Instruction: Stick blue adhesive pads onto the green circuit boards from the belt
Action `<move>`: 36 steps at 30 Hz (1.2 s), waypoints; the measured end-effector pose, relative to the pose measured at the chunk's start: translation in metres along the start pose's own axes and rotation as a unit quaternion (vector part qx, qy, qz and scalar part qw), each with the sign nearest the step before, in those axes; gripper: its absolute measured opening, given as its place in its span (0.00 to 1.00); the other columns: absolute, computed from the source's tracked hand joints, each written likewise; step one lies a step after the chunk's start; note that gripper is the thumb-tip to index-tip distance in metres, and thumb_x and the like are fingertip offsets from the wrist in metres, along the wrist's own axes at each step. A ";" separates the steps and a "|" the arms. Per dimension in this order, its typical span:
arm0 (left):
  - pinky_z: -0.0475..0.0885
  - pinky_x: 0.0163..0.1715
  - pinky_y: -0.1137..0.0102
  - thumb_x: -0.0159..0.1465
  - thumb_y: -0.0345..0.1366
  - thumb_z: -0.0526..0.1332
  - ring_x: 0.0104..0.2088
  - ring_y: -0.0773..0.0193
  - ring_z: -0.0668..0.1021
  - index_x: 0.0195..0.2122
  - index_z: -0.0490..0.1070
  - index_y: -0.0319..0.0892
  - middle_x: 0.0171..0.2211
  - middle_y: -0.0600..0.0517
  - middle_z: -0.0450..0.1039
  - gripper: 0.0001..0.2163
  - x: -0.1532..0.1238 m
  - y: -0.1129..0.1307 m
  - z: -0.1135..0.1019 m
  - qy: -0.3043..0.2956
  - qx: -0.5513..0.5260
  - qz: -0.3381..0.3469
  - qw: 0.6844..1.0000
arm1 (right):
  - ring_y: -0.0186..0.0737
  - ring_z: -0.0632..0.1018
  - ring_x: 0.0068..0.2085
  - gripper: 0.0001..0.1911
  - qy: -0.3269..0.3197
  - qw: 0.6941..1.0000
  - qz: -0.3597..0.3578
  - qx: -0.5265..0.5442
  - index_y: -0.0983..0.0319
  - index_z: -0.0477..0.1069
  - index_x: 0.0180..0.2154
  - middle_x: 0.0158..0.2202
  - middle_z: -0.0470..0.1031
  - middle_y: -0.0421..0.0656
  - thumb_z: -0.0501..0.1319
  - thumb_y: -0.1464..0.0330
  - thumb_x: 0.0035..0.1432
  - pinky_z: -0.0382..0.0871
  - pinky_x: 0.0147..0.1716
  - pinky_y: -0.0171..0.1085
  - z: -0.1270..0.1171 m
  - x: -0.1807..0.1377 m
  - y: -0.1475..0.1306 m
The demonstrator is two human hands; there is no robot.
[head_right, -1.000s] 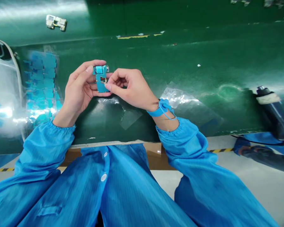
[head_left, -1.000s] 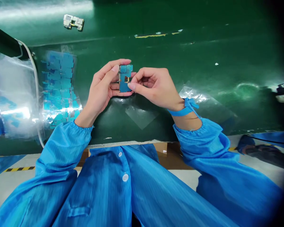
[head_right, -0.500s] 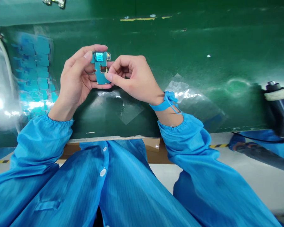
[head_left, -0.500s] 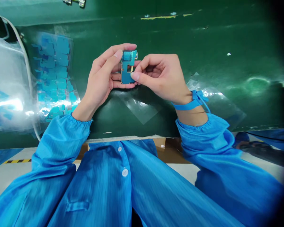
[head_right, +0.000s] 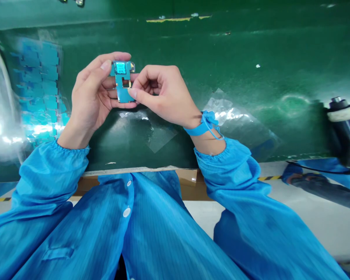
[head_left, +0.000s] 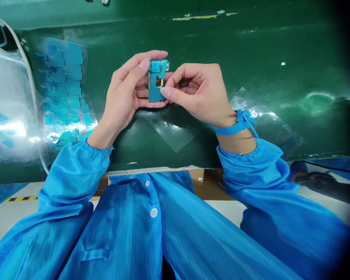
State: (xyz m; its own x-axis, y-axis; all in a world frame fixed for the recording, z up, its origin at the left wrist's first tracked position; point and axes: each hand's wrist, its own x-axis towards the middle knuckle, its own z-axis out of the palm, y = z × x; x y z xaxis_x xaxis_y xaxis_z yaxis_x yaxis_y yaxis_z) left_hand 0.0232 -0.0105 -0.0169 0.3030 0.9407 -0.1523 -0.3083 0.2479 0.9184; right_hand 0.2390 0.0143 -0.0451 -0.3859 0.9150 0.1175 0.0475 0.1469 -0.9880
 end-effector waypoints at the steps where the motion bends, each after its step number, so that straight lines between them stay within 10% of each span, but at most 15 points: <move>1: 0.91 0.41 0.59 0.79 0.46 0.63 0.42 0.53 0.89 0.61 0.79 0.44 0.51 0.48 0.86 0.16 0.000 0.000 0.000 0.002 0.002 -0.002 1.000 | 0.42 0.82 0.42 0.30 0.001 1.000 -0.001 0.001 0.59 0.78 0.33 0.34 0.79 0.44 0.82 0.41 0.53 0.81 0.39 0.40 0.000 0.000 -0.001; 36: 0.90 0.42 0.54 0.81 0.44 0.61 0.44 0.47 0.90 0.61 0.81 0.43 0.49 0.46 0.85 0.16 0.000 -0.001 -0.001 0.009 0.007 -0.007 1.000 | 0.39 0.82 0.36 0.28 0.002 1.000 0.018 0.021 0.61 0.78 0.31 0.31 0.78 0.41 0.83 0.45 0.54 0.81 0.39 0.40 0.005 -0.004 -0.020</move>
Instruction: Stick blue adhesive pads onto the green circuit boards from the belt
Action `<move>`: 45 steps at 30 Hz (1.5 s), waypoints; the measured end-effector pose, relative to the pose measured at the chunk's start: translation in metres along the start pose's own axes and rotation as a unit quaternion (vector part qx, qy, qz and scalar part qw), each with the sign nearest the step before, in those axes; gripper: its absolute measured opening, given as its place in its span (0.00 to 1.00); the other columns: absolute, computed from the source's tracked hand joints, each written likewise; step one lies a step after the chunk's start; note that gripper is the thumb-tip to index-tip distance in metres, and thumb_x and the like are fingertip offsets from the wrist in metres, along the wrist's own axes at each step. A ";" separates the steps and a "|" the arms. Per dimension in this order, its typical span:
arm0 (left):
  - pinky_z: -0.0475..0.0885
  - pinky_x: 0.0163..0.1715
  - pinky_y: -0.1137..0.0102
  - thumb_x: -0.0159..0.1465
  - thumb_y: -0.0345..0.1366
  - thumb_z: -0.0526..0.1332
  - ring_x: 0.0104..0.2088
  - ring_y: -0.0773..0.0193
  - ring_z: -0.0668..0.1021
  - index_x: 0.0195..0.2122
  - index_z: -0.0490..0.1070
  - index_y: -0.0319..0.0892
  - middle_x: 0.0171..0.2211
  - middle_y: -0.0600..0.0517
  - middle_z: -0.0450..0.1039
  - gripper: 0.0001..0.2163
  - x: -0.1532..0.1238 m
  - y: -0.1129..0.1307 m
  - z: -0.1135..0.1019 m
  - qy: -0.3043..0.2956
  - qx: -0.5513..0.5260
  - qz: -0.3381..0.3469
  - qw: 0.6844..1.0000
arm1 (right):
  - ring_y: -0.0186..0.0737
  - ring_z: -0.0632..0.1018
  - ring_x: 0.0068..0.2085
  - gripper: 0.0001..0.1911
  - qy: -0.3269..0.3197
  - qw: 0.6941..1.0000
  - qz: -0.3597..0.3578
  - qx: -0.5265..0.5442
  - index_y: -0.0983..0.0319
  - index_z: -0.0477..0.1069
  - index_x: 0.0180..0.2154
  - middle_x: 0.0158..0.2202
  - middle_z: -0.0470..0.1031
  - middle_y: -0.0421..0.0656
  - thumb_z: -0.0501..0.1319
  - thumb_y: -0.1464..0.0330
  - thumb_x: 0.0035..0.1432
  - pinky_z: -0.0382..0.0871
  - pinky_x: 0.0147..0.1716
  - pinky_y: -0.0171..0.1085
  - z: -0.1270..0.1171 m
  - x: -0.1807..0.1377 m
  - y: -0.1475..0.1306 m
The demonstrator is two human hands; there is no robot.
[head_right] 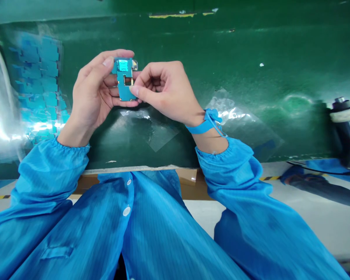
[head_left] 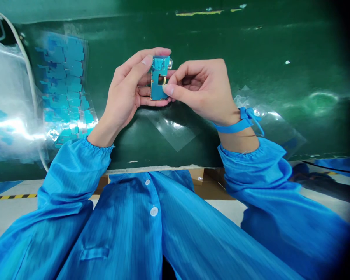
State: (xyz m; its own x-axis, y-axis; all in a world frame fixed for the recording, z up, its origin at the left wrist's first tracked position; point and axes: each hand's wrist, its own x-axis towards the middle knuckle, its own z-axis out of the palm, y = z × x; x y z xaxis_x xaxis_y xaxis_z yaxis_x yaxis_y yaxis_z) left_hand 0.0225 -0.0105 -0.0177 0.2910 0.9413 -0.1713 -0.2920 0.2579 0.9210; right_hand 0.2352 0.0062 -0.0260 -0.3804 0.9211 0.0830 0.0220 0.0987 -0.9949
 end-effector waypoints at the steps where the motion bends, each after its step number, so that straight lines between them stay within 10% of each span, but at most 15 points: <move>1: 0.90 0.42 0.54 0.81 0.44 0.61 0.43 0.47 0.90 0.61 0.80 0.42 0.49 0.46 0.85 0.16 0.000 0.000 0.000 -0.001 -0.002 0.002 1.000 | 0.38 0.82 0.36 0.28 -0.001 1.000 0.004 -0.003 0.61 0.78 0.31 0.31 0.78 0.41 0.82 0.45 0.55 0.81 0.40 0.40 0.000 0.000 -0.001; 12: 0.92 0.39 0.53 0.66 0.61 0.72 0.48 0.42 0.89 0.60 0.82 0.50 0.53 0.51 0.87 0.27 0.011 -0.015 -0.009 0.002 0.027 0.022 0.999 | 0.42 0.83 0.39 0.26 0.022 0.999 -0.026 0.006 0.60 0.78 0.30 0.32 0.80 0.43 0.84 0.48 0.54 0.80 0.38 0.39 0.003 0.000 0.004; 33: 0.92 0.40 0.59 0.76 0.49 0.68 0.40 0.51 0.90 0.58 0.82 0.45 0.50 0.49 0.87 0.16 0.003 -0.006 -0.003 -0.024 -0.029 0.033 0.999 | 0.43 0.82 0.39 0.30 0.002 0.998 -0.027 -0.049 0.60 0.78 0.32 0.34 0.80 0.45 0.78 0.40 0.58 0.83 0.41 0.43 -0.002 0.000 0.006; 45: 0.92 0.42 0.60 0.78 0.48 0.65 0.43 0.52 0.90 0.57 0.82 0.47 0.51 0.50 0.87 0.14 -0.005 0.004 0.009 0.003 -0.023 0.008 1.000 | 0.45 0.82 0.41 0.18 -0.002 0.997 -0.033 -0.070 0.57 0.79 0.33 0.34 0.81 0.47 0.80 0.53 0.62 0.83 0.39 0.44 -0.006 0.003 0.013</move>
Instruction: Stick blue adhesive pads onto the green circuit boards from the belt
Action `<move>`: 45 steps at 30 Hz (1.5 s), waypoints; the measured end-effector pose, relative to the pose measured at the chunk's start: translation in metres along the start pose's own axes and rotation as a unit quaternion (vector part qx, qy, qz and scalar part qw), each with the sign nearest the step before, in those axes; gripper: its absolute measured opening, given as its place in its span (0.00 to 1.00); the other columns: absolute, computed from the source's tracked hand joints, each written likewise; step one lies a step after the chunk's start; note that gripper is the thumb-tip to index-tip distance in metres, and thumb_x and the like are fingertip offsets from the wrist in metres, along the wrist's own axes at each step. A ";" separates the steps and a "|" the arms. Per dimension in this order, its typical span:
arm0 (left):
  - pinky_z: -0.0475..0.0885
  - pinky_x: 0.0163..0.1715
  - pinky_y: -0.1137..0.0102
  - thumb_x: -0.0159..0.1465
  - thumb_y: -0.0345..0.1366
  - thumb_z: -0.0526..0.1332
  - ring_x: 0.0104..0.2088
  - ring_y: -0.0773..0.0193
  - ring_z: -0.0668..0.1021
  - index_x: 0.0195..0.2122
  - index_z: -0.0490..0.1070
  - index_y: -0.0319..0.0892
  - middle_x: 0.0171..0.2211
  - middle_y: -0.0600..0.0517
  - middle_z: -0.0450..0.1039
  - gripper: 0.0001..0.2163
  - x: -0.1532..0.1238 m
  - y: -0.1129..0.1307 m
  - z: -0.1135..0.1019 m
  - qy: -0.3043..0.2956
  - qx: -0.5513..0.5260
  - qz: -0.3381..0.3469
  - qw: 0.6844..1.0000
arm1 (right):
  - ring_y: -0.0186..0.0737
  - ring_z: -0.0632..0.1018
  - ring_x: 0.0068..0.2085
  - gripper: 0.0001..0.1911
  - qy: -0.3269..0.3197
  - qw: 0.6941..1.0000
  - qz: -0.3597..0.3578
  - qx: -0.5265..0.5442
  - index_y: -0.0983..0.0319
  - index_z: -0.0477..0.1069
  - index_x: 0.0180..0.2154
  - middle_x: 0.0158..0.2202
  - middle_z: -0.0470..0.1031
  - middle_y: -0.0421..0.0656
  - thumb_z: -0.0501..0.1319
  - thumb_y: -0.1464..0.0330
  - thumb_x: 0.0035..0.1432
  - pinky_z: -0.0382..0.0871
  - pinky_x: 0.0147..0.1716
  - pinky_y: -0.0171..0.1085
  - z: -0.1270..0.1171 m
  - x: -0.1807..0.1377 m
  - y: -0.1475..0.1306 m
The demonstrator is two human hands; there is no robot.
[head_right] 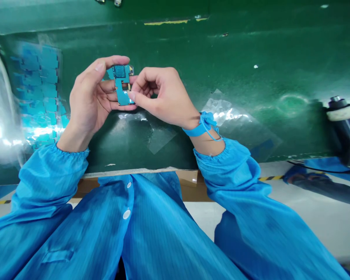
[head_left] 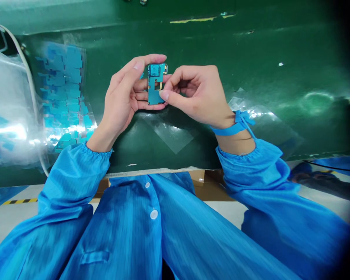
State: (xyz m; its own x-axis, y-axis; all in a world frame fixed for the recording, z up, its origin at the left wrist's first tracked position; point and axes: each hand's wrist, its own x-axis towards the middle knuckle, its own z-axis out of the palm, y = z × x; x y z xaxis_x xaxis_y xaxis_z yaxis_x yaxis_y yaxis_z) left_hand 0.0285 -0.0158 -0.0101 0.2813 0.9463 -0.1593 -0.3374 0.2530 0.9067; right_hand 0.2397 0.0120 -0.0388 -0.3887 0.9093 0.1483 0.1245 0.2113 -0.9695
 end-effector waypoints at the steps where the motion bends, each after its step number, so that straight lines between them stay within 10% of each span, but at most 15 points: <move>1: 0.92 0.42 0.59 0.78 0.49 0.65 0.43 0.52 0.90 0.57 0.82 0.47 0.52 0.50 0.87 0.15 0.000 0.000 0.000 0.001 0.002 0.000 1.000 | 0.46 0.82 0.41 0.17 0.000 1.000 0.002 -0.002 0.57 0.79 0.33 0.35 0.81 0.47 0.79 0.54 0.62 0.83 0.39 0.44 0.000 0.000 -0.001; 12: 0.92 0.45 0.47 0.73 0.56 0.68 0.47 0.40 0.90 0.58 0.82 0.51 0.52 0.49 0.87 0.20 0.007 -0.010 -0.011 -0.016 0.013 0.010 1.000 | 0.42 0.79 0.38 0.19 -0.009 1.000 0.011 0.019 0.59 0.79 0.32 0.33 0.80 0.46 0.83 0.55 0.55 0.80 0.38 0.41 0.001 0.002 -0.002; 45: 0.92 0.48 0.54 0.68 0.50 0.75 0.49 0.46 0.90 0.66 0.78 0.49 0.55 0.47 0.86 0.27 0.006 -0.016 -0.015 -0.013 0.083 0.041 0.996 | 0.51 0.84 0.50 0.19 -0.019 0.999 0.036 0.008 0.59 0.79 0.32 0.34 0.81 0.46 0.80 0.53 0.58 0.85 0.52 0.48 -0.002 0.001 -0.011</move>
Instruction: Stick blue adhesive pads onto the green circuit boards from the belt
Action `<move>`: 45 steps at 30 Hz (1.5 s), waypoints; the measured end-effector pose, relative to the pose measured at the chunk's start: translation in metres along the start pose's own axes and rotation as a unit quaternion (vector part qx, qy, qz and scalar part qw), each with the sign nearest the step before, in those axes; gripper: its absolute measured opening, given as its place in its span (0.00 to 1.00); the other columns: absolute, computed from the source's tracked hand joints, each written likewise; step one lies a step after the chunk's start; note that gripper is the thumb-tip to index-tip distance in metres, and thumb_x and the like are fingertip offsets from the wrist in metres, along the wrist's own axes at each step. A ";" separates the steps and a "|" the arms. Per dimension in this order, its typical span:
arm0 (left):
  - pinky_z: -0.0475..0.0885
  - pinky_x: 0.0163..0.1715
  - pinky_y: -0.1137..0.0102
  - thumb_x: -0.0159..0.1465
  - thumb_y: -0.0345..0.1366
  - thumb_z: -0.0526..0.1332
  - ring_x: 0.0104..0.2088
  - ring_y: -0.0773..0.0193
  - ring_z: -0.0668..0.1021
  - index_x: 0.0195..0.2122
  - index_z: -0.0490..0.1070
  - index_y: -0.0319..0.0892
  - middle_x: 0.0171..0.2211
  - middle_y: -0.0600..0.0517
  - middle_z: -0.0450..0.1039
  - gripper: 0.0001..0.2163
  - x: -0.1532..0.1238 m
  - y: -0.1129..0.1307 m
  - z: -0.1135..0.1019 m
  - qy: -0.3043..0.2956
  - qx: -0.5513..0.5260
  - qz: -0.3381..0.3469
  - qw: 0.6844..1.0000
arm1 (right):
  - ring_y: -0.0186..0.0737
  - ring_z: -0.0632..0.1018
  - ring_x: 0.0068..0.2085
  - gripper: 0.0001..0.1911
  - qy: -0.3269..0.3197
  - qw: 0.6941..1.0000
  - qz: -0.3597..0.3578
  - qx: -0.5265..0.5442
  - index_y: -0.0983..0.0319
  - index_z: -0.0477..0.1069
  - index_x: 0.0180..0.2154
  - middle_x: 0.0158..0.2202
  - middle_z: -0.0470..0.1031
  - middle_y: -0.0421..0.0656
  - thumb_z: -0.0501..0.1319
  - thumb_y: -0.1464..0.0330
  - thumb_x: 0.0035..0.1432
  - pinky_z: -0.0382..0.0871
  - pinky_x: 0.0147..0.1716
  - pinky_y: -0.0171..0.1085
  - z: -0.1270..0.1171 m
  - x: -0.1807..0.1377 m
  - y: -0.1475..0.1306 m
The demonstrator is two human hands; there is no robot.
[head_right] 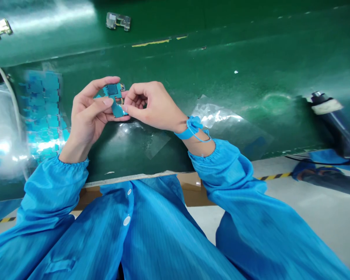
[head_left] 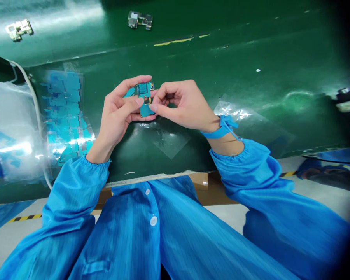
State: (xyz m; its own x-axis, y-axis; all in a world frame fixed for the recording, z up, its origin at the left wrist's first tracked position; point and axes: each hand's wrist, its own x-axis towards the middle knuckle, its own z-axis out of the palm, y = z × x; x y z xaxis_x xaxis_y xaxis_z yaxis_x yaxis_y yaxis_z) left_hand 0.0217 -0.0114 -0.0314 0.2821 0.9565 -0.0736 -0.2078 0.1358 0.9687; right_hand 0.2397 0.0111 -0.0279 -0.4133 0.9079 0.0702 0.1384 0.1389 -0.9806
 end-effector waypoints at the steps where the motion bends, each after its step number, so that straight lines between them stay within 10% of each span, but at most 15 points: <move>1: 0.92 0.47 0.55 0.67 0.49 0.75 0.48 0.47 0.91 0.65 0.78 0.49 0.54 0.47 0.86 0.27 0.000 -0.001 0.000 0.002 0.000 0.003 1.000 | 0.51 0.84 0.50 0.19 -0.001 1.000 0.000 0.000 0.59 0.79 0.32 0.35 0.81 0.46 0.80 0.54 0.59 0.84 0.52 0.48 0.000 0.000 0.000; 32: 0.89 0.57 0.57 0.65 0.54 0.79 0.65 0.42 0.84 0.74 0.66 0.57 0.67 0.44 0.79 0.40 -0.002 -0.014 -0.002 0.011 0.059 0.117 0.991 | 0.35 0.71 0.32 0.28 0.016 0.998 -0.054 0.036 0.60 0.77 0.37 0.31 0.76 0.40 0.73 0.42 0.65 0.67 0.33 0.37 0.006 0.003 0.000; 45: 0.90 0.37 0.66 0.65 0.52 0.80 0.45 0.50 0.91 0.53 0.84 0.41 0.49 0.45 0.88 0.23 -0.005 0.001 0.014 0.109 -0.028 -0.004 0.994 | 0.32 0.67 0.31 0.22 -0.011 0.998 -0.060 0.004 0.63 0.71 0.32 0.29 0.71 0.39 0.71 0.54 0.69 0.61 0.32 0.36 0.013 0.000 0.000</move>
State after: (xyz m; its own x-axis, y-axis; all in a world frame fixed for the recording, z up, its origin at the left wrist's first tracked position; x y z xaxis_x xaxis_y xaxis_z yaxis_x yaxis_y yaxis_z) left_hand 0.0330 -0.0191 -0.0265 0.0751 0.9876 -0.1379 -0.2592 0.1528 0.9537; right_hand 0.2279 0.0063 -0.0299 -0.4454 0.8764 0.1831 0.0794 0.2423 -0.9669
